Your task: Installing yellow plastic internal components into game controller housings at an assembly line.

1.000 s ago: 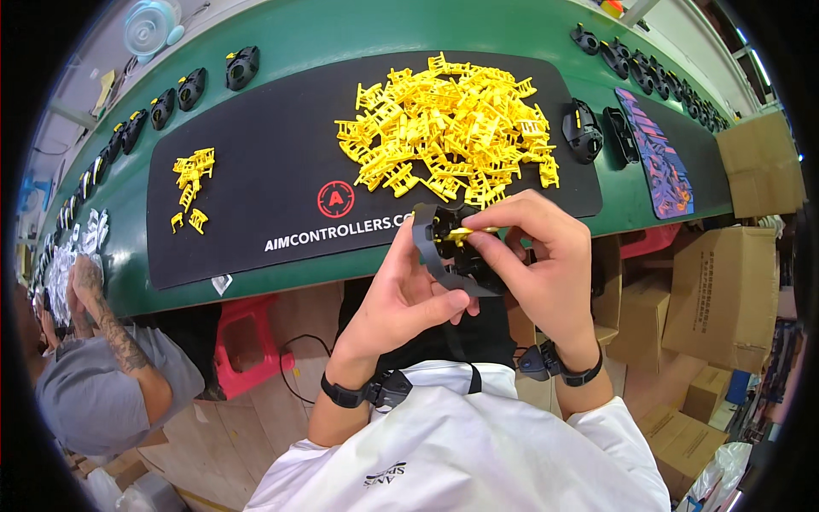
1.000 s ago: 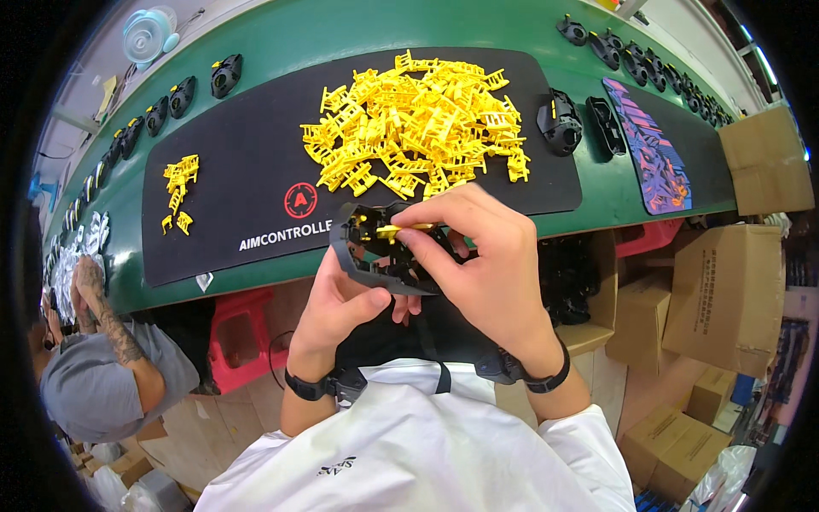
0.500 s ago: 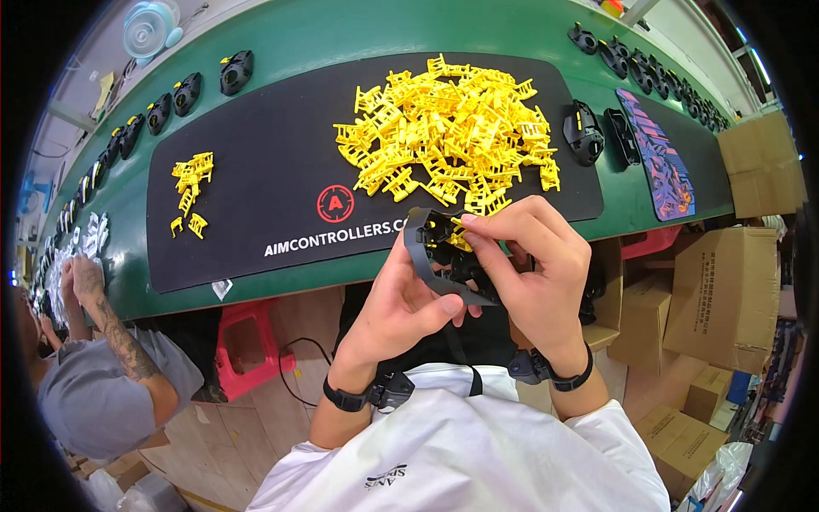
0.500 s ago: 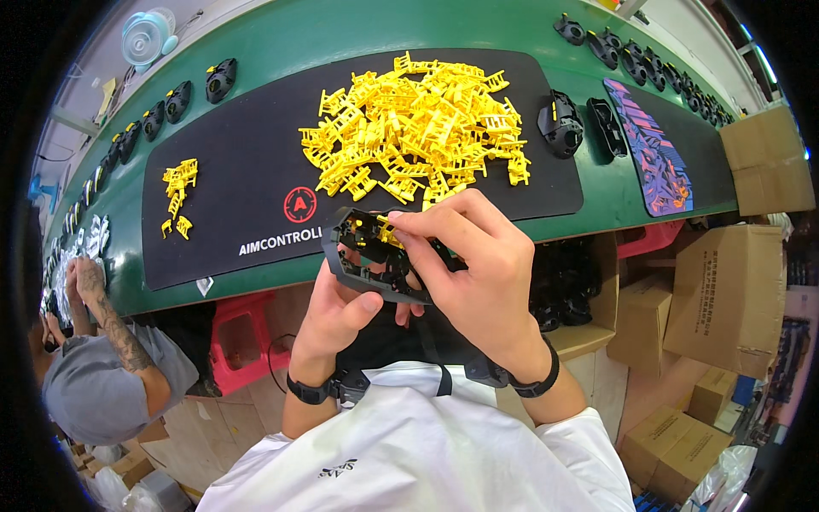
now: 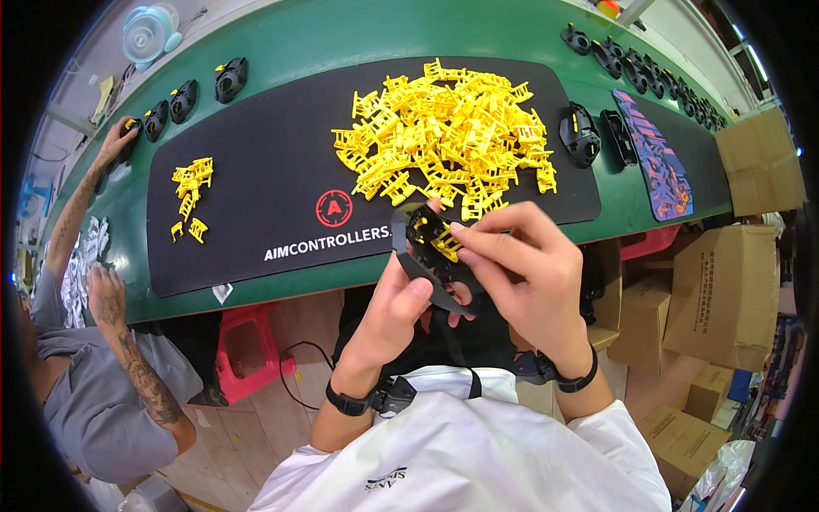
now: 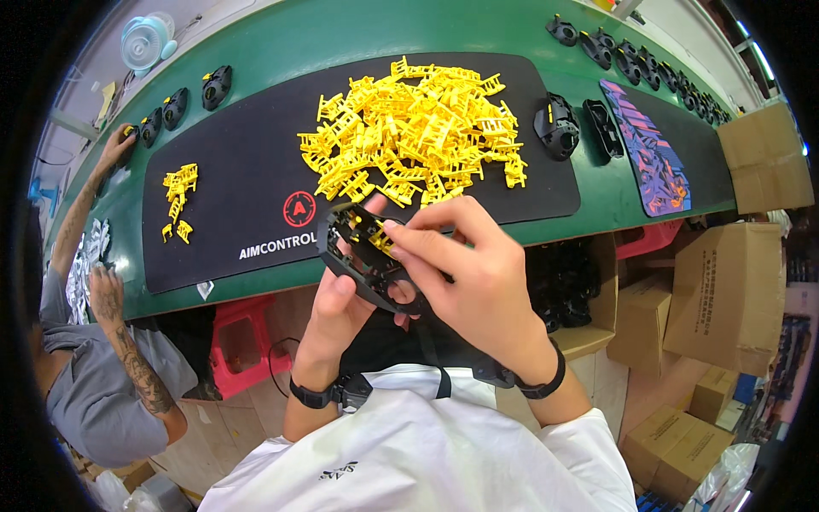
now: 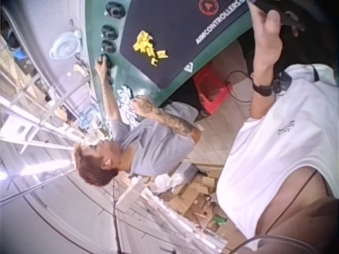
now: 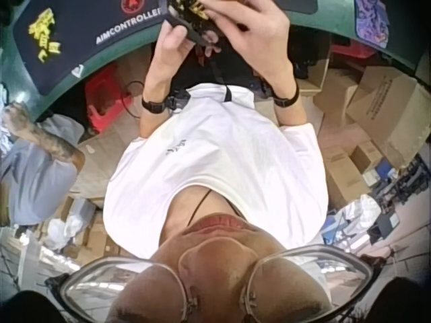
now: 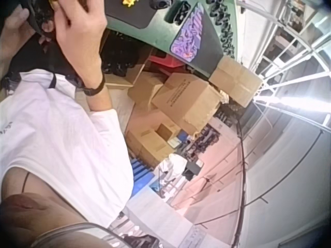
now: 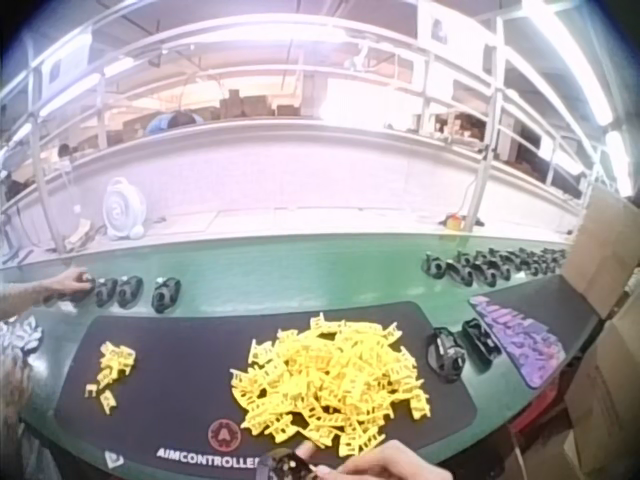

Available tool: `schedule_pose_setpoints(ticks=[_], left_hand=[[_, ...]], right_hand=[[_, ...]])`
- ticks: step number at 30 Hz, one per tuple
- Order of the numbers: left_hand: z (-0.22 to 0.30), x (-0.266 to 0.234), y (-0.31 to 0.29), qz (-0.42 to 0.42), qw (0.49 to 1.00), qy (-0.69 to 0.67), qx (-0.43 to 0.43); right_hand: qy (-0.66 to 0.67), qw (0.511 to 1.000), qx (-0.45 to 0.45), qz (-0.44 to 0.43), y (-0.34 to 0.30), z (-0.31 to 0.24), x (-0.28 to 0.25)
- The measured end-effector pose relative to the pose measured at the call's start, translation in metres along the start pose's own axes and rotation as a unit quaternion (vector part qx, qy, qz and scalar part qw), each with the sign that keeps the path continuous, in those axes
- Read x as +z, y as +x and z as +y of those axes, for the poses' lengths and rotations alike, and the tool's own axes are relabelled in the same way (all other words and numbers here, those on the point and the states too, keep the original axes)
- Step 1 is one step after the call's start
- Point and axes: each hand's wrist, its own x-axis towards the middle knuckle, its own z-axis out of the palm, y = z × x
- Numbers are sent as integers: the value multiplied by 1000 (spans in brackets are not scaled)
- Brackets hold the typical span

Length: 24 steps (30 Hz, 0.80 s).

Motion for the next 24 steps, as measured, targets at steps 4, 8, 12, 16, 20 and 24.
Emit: schedule_pose_setpoints(ticks=[4,8,12,16,20,24], left_hand=[[14,27,6,111,994,12,14],[7,25,7,91,996,10,-1],[8,34,11,101,995,-13,5],[4,22,10,84,996,-17,-20],[4,18,10,118,992,-9,-49],[8,20,6,153,970,-184,-37]], right_hand=[[351,908,224,-47,4,11,-7],[385,868,259,-175,1,22,-3],[448,822,292,-197,-4,28,-2],[482,779,345,-204,-5,32,1],[470,788,352,-185,-7,30,4],[139,972,-97,-164,-1,22,-9]])
